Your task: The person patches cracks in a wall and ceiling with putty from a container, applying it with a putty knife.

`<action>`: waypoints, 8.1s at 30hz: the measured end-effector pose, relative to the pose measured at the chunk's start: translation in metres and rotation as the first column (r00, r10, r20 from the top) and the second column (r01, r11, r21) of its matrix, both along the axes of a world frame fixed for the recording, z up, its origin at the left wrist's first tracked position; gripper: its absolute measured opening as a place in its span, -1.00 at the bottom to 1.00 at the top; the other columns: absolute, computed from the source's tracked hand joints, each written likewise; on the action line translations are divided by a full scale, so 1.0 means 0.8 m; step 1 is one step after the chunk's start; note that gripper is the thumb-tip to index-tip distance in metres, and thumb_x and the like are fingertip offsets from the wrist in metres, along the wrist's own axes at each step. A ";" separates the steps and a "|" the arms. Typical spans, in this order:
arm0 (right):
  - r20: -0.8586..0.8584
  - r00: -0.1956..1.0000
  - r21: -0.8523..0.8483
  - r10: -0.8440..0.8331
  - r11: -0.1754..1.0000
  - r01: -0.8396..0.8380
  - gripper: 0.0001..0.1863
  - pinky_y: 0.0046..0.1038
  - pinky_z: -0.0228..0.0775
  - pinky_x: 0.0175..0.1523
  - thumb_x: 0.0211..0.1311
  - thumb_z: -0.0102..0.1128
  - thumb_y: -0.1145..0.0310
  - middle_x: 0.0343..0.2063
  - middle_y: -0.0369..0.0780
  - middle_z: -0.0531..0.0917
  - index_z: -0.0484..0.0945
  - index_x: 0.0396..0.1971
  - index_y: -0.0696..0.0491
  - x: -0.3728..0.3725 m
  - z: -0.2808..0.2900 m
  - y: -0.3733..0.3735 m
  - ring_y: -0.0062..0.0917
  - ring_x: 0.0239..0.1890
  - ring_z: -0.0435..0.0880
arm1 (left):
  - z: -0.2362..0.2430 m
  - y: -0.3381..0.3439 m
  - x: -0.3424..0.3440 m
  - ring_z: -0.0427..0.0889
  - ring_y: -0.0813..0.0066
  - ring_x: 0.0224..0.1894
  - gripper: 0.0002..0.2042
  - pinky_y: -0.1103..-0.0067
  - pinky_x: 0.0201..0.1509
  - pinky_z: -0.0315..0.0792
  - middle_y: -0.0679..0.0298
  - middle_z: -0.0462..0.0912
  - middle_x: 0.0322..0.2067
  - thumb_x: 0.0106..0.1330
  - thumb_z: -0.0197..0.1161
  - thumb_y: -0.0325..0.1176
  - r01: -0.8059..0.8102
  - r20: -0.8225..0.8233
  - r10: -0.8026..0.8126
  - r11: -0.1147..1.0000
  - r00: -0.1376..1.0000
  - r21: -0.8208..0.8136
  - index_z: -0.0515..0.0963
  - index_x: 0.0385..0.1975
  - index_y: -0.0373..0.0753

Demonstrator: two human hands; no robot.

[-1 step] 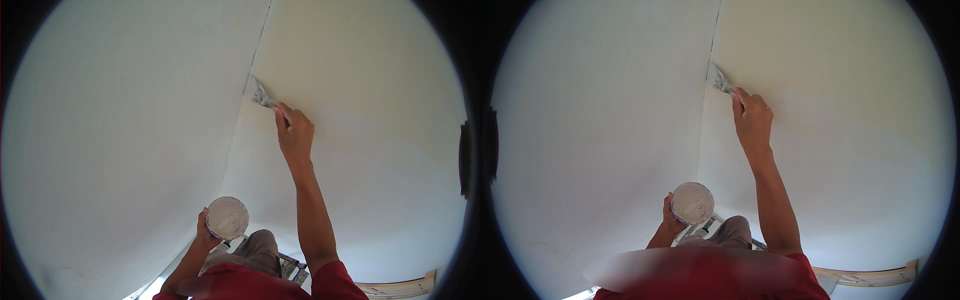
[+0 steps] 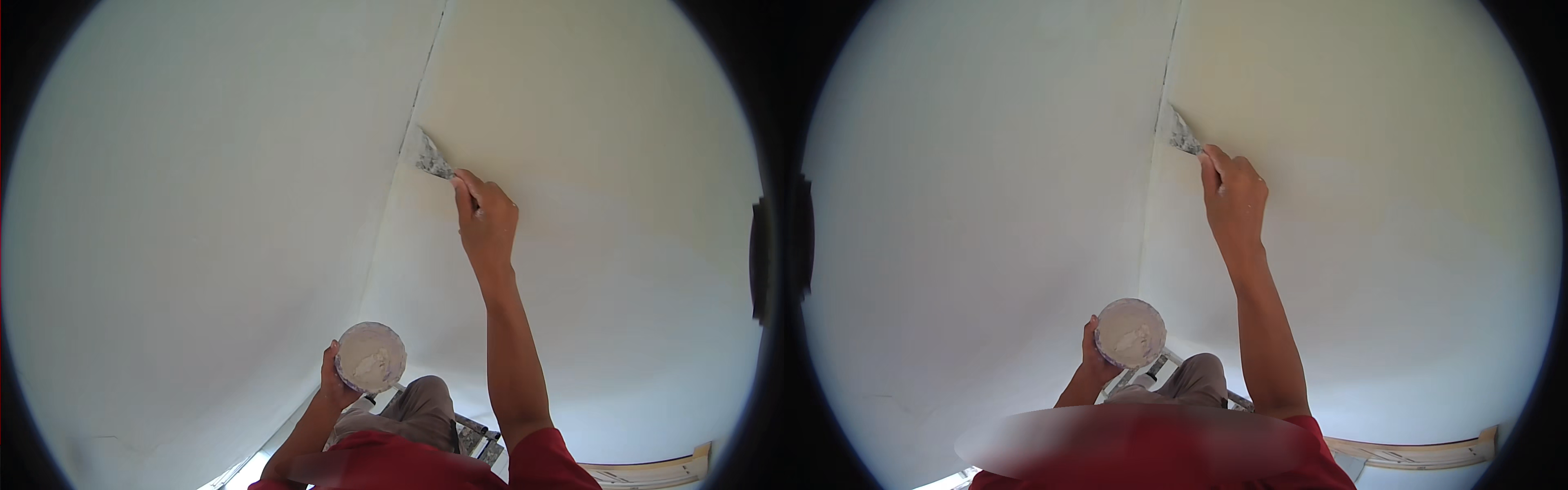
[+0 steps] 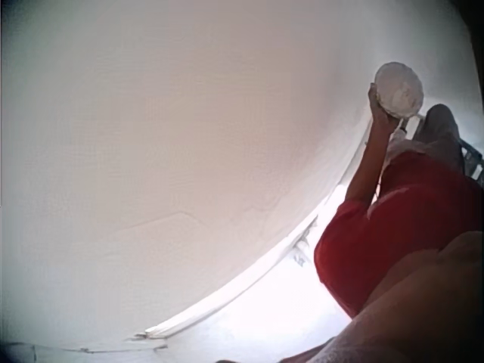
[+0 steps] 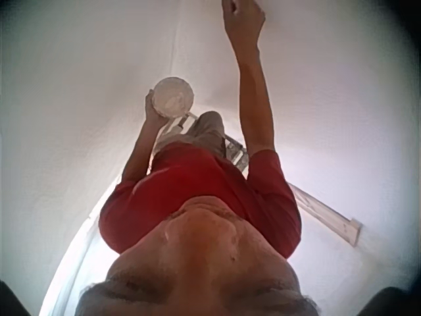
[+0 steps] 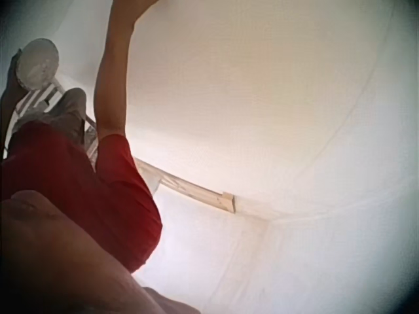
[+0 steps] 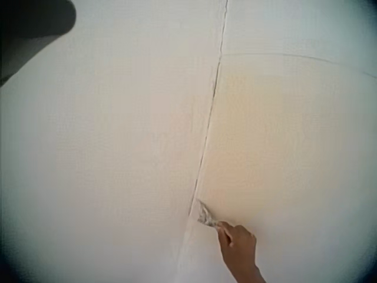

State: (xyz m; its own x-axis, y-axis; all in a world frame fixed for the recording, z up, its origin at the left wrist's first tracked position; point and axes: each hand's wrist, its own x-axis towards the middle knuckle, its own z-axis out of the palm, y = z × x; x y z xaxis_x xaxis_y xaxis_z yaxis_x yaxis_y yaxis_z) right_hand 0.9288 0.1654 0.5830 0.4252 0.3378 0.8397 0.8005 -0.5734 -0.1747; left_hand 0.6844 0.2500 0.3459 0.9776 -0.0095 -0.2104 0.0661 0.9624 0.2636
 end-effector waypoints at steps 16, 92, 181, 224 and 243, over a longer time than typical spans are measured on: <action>0.128 0.990 0.055 -0.060 0.997 0.053 -0.85 -0.39 0.31 -0.50 0.31 0.23 0.34 -0.69 -0.15 0.51 0.69 -0.35 0.09 0.008 0.110 0.015 -0.37 -0.66 0.46 | 0.003 0.000 0.005 0.37 0.04 0.30 -0.16 0.06 0.35 0.27 0.04 0.37 0.28 0.25 0.00 0.37 0.021 0.023 -0.021 1.000 1.000 0.002 0.24 0.35 -0.20; 0.342 0.939 0.163 0.020 0.983 -0.080 -0.81 -0.32 0.42 -0.44 0.29 0.25 0.37 -0.58 -0.10 0.63 0.68 -0.18 0.13 0.030 0.199 0.003 -0.31 -0.58 0.59 | 0.001 0.001 0.000 0.36 0.01 0.31 -0.20 0.05 0.37 0.22 0.04 0.38 0.27 0.28 -0.05 0.33 -0.019 -0.003 0.020 0.999 1.000 0.028 0.26 0.34 -0.21; 0.250 0.967 0.245 0.042 0.964 -0.105 -0.37 -0.26 0.54 -0.48 0.20 -0.05 0.68 -0.27 0.14 0.43 0.07 0.31 0.33 -0.006 0.211 0.122 -0.08 -0.54 0.62 | 0.014 0.002 0.002 0.33 0.02 0.34 -0.12 0.01 0.39 0.20 0.06 0.34 0.31 0.19 0.00 0.42 0.034 0.014 -0.036 0.992 0.999 0.121 0.24 0.36 -0.14; -0.434 0.887 0.273 0.160 0.961 -0.040 -0.25 -0.38 0.54 -0.47 0.26 -0.12 0.75 -0.15 0.15 0.38 -0.21 0.40 0.29 -0.066 -0.009 0.139 -0.17 -0.49 0.59 | 0.014 0.002 -0.002 0.36 0.05 0.32 -0.12 0.09 0.37 0.24 0.08 0.35 0.30 0.23 -0.06 0.42 0.003 -0.097 0.004 0.998 0.995 0.070 0.21 0.38 -0.17; -0.541 0.812 0.334 0.220 0.942 -0.033 -0.24 -0.36 0.57 -0.39 0.29 -0.12 0.73 -0.07 0.19 0.38 -0.25 0.41 0.22 -0.078 -0.064 0.133 -0.07 -0.37 0.63 | 0.013 0.001 -0.002 0.39 0.07 0.28 -0.13 0.10 0.30 0.31 0.11 0.40 0.26 0.22 -0.06 0.43 0.004 -0.102 0.004 0.997 0.995 0.076 0.26 0.35 -0.15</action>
State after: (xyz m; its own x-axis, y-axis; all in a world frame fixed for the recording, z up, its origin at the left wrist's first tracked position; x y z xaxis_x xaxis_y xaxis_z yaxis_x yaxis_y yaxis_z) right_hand 0.8662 0.2716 0.5322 0.8235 0.1988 0.5314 0.5670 -0.3198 -0.7591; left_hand 0.6825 0.2506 0.3560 0.9509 0.0100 -0.3094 0.0968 0.9397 0.3280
